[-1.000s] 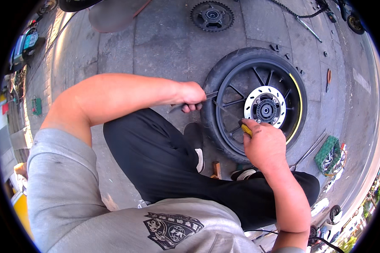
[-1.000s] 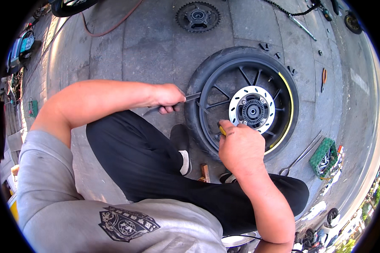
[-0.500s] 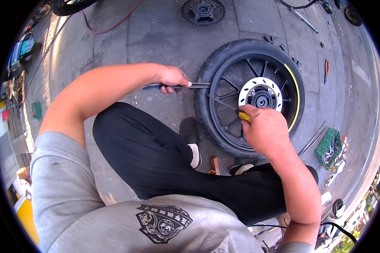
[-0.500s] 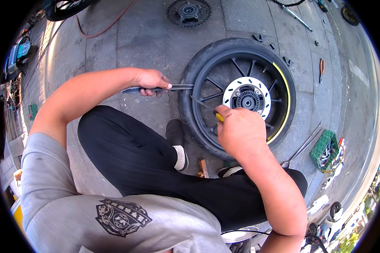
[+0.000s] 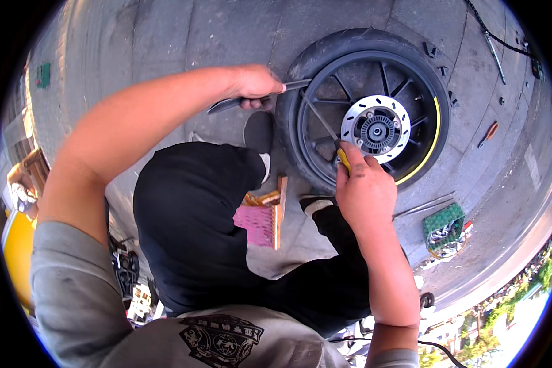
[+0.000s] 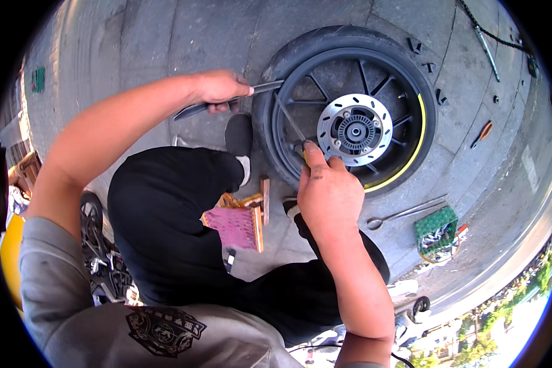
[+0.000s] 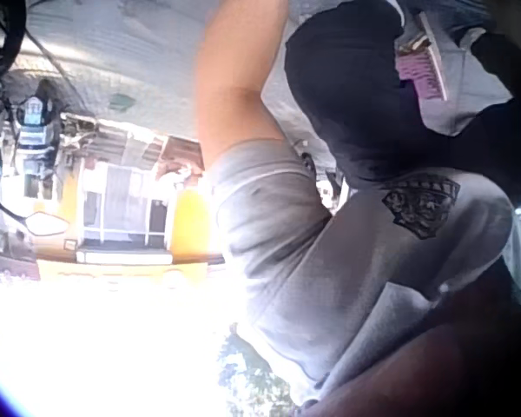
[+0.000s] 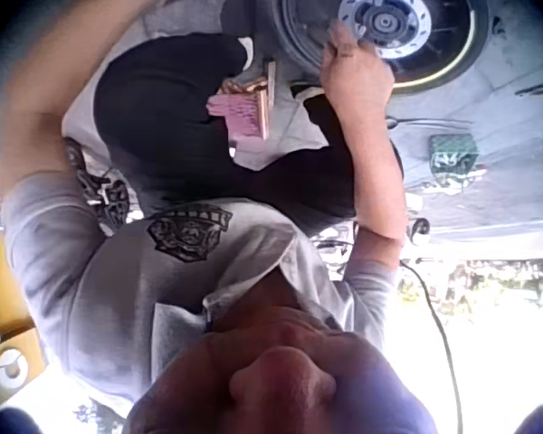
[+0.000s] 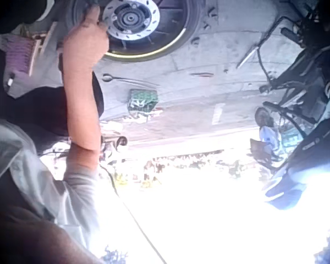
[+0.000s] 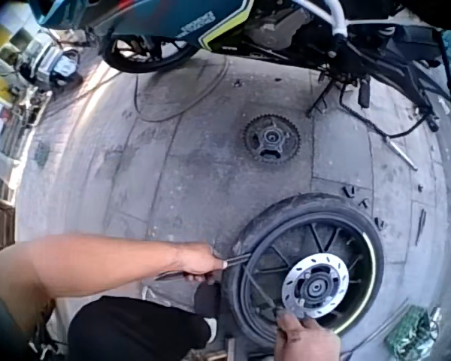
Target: The person removes a tire from a motorcycle wheel rim by prying the rubber edge over the metal rim using a screwdriver and a pry bar while sitting on the ground.
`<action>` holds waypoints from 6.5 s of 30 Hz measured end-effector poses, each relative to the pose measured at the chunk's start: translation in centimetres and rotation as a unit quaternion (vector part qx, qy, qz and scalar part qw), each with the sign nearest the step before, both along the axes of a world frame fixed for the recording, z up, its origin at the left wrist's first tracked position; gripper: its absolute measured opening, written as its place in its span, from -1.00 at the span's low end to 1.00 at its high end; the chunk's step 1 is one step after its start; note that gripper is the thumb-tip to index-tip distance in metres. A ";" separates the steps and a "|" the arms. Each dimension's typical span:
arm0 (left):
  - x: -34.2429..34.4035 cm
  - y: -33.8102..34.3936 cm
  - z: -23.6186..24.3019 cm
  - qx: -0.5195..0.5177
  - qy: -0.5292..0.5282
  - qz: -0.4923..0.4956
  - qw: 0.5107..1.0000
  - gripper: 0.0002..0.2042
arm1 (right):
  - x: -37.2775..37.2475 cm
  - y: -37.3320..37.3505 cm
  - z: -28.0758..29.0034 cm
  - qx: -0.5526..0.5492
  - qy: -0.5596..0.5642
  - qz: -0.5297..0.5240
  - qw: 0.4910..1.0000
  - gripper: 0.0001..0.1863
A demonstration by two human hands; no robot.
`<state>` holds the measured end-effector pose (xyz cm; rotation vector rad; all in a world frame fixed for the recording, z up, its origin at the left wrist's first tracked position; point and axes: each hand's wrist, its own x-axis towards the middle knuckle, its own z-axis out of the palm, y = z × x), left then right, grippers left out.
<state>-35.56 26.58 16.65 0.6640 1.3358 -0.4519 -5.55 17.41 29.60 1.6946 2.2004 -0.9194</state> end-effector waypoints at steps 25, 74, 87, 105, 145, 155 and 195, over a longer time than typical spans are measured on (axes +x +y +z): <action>-0.6 -5.2 3.2 -0.100 -0.047 0.485 0.867 -0.81 | -11.4 19.9 5.5 -0.040 -0.300 0.223 0.927 -0.59; -2.3 -4.0 0.0 -0.169 -0.082 0.304 0.934 -0.81 | -7.7 26.0 6.8 -0.133 -0.225 0.227 0.938 -0.64; 4.3 -6.2 5.4 0.107 0.015 0.101 0.989 -0.53 | -7.3 27.1 6.3 -0.102 -0.224 0.243 0.938 -0.63; 3.6 -9.1 5.3 0.111 0.013 0.196 0.974 -0.56 | -7.5 22.4 5.5 -0.148 -0.215 0.188 0.947 -0.58; 7.7 -6.1 5.4 -0.263 -0.023 0.714 0.648 -0.82 | -5.5 19.4 3.4 -0.123 -0.179 0.166 0.962 -0.57; 18.8 -5.4 7.1 -0.010 0.208 0.626 0.752 -0.52 | -1.6 18.5 2.6 -0.108 -0.109 0.143 0.978 -0.56; 18.3 0.3 6.1 -0.144 0.139 0.748 0.633 -0.73 | 14.7 27.5 1.2 -0.067 -0.134 0.117 0.982 -0.52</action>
